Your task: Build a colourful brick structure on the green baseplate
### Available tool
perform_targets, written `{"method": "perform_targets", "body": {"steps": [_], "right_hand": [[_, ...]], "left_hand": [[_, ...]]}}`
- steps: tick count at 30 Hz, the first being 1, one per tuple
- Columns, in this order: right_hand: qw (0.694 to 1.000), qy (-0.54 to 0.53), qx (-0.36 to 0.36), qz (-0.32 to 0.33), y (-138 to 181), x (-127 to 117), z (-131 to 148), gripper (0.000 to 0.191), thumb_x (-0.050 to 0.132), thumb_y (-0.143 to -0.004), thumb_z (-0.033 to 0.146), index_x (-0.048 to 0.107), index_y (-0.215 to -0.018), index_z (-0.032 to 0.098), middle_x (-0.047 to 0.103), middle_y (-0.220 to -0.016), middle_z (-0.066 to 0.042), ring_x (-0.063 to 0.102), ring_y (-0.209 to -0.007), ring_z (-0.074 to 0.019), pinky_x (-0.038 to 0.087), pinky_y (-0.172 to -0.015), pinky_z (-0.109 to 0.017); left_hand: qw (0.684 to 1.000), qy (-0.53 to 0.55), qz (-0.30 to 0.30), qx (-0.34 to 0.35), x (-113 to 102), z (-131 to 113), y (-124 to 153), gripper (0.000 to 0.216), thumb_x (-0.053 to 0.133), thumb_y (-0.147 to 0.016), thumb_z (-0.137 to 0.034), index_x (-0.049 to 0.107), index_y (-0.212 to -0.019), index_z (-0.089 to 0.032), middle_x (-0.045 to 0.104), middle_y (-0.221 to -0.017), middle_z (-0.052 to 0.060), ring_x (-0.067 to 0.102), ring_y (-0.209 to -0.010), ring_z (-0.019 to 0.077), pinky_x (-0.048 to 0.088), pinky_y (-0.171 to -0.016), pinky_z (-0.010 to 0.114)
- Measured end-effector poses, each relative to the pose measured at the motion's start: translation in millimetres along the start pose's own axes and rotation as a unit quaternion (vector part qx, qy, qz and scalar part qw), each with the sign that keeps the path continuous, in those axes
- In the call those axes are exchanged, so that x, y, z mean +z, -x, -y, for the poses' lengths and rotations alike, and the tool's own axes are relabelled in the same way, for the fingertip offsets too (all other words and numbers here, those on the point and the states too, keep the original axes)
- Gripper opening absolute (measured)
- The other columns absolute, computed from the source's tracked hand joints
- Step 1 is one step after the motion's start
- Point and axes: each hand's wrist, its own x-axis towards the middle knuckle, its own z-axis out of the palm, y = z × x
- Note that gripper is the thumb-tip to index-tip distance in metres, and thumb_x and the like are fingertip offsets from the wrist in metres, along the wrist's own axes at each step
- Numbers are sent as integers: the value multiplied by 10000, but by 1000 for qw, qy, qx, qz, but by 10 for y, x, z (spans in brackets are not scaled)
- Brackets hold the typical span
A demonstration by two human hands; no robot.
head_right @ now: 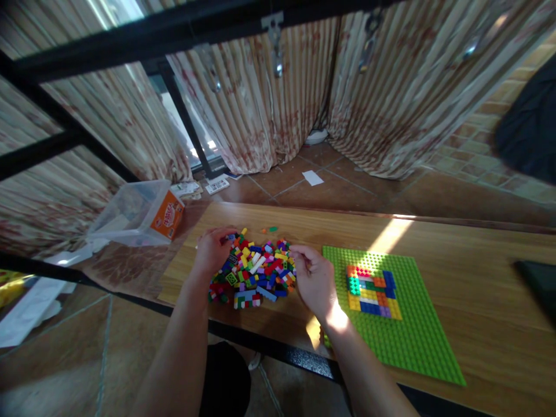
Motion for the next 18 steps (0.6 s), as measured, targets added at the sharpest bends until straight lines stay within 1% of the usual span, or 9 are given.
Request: {"method": "perform_targets", "body": {"steps": [2,5,7,9,11,13,15,18], "right_hand": [[1000,3,0,1,-1,-13,5,251,526,-867,340,714,-956,200,756,-896,-76,711,-858,-226,546,-773,-360],[1000,9,2,0,-8,-28,-1,244,528,-868,341,714,-947,203,756,-887,-71,708,-853,-224,541,-775,-364],[1000,11,2,1,-9,-30,-6,244,527,-870,344,715,-942,206,756,-885,-67,707,-853,-224,539,-773,-365],[1000,9,3,3,-6,-25,-7,245,530,-868,347,718,-936,204,756,-887,-68,706,-852,-225,538,-770,-363],[1000,4,8,6,0,-16,-5,244,539,-864,350,720,-929,201,755,-885,-72,706,-844,-225,539,-768,-360],[1000,0,13,8,4,-8,-3,243,544,-861,353,722,-928,202,754,-880,-74,706,-837,-226,541,-764,-357],[1000,-1,15,9,6,-4,-3,243,544,-860,353,723,-930,205,754,-880,-73,706,-837,-227,542,-761,-356],[1000,2,19,12,6,-2,-2,241,544,-858,351,726,-930,209,752,-865,-69,704,-829,-227,545,-740,-353]], "left_hand": [[1000,15,2,-9,-33,0,-8,298,568,-787,-140,728,-1017,-241,731,-1051,56,600,-1070,264,400,-997,453],[995,98,4,-30,-136,-3,10,299,567,-809,-198,710,-1072,-203,735,-1008,64,646,-954,224,482,-899,370],[988,152,19,-29,-213,-10,46,315,585,-806,-243,701,-1094,-190,736,-995,59,663,-895,202,508,-850,331],[984,171,52,-14,-273,-19,90,319,619,-779,-264,707,-1075,-187,737,-994,53,670,-883,198,515,-848,324],[984,159,82,4,-308,-26,127,306,642,-749,-255,718,-1039,-193,737,-995,48,669,-907,207,512,-872,336],[987,132,91,16,-322,-21,152,299,627,-735,-206,722,-1018,-212,737,-1000,37,659,-950,214,500,-910,352],[990,102,95,26,-325,-3,165,338,589,-718,-136,726,-1009,-237,737,-999,26,645,-981,218,487,-937,362],[990,66,115,39,-321,27,177,416,539,-695,-67,730,-1010,-260,739,-962,23,634,-993,229,484,-931,373]]}}
